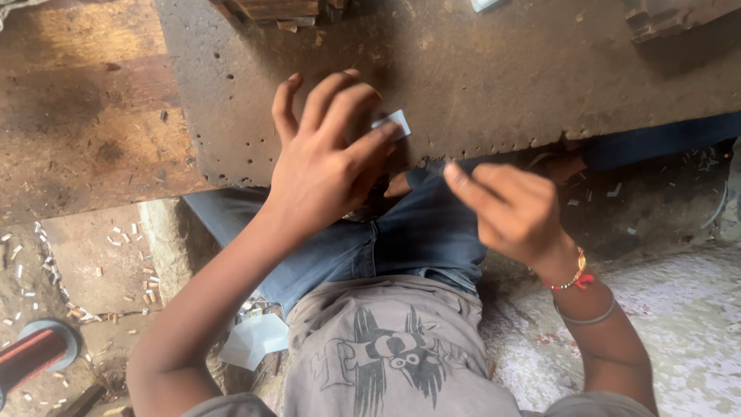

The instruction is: The person prepares small insulation papers and inserts them into the slots of a motor stator.

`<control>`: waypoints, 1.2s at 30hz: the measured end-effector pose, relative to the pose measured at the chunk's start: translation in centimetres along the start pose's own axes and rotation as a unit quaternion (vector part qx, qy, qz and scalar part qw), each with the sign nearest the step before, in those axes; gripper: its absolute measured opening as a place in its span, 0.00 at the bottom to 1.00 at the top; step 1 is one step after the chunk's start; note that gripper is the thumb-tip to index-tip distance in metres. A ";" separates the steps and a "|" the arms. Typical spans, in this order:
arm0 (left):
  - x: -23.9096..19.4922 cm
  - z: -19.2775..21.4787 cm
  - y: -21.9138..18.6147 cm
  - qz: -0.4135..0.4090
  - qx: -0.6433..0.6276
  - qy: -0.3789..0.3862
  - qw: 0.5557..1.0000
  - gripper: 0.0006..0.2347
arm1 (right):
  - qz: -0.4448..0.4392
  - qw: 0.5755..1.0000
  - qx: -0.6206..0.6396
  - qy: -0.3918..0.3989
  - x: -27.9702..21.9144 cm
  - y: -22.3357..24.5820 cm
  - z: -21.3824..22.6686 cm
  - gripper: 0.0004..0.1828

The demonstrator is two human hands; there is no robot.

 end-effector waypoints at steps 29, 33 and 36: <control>-0.8 -0.2 -0.8 -0.038 0.091 0.019 0.995 0.18 | 0.162 0.971 -0.084 0.157 5.5 -0.8 -1.6 0.15; -0.9 0.2 -1.0 -0.065 0.041 0.004 0.997 0.19 | 0.097 0.986 0.087 0.100 4.8 -2.9 -1.2 0.23; -1.7 0.7 -1.3 -0.128 0.046 -0.028 0.990 0.12 | -0.094 0.940 0.328 -0.026 3.2 -4.9 -0.6 0.19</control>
Point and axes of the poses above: each hand's wrist, its own x-axis towards the middle knuckle, its own z-axis out of the back of the hand, y = z × x, the point moved 4 cm from there along x, towards the middle knuckle, and after that the axes turned 1 degree about -z, right-handed, at the moved point
